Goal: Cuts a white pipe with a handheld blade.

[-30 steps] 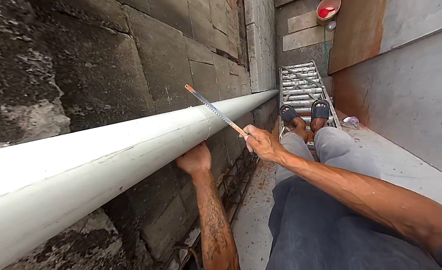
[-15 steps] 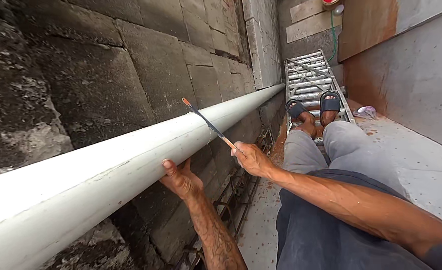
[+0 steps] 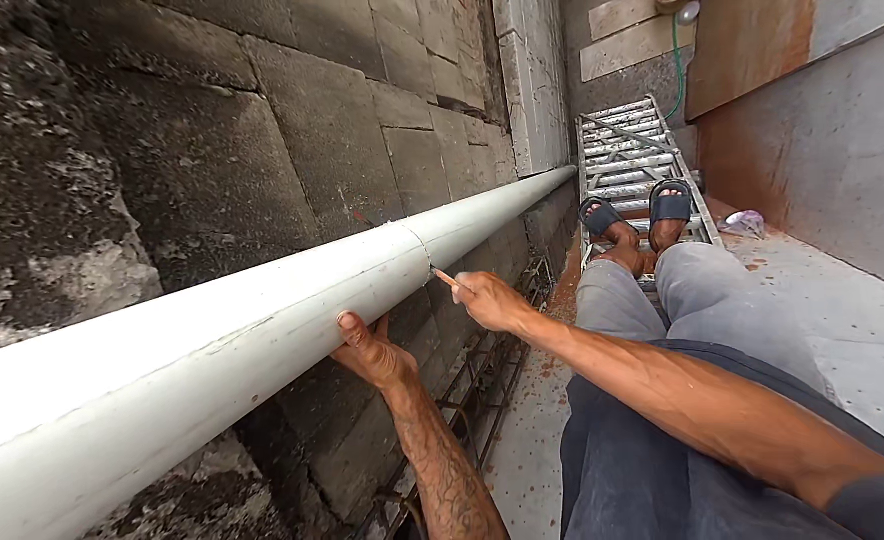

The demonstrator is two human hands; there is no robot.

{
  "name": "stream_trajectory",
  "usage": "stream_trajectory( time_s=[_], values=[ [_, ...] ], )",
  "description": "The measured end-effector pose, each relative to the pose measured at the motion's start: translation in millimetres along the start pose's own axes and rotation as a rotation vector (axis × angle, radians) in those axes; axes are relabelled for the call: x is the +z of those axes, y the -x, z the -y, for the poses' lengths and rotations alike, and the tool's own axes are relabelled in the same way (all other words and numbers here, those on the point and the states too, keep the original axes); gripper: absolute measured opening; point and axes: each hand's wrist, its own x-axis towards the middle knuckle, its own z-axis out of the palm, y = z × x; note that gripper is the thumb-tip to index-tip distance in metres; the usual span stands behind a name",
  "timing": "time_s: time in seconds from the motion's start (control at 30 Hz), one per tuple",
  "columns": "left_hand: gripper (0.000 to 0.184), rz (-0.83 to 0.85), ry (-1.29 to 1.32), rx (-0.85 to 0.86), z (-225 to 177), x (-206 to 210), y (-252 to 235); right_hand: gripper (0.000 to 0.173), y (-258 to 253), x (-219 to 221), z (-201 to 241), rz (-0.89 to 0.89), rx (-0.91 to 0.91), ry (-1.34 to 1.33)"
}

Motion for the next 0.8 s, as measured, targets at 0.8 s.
stream_trajectory(
  time_s=[0.8],
  values=[
    [0.083, 0.013, 0.024, 0.024, 3.1, 2.8, -0.9, 0.033, 15.8, 0.1, 8.2, -0.11, 0.109, 0.177]
  ],
)
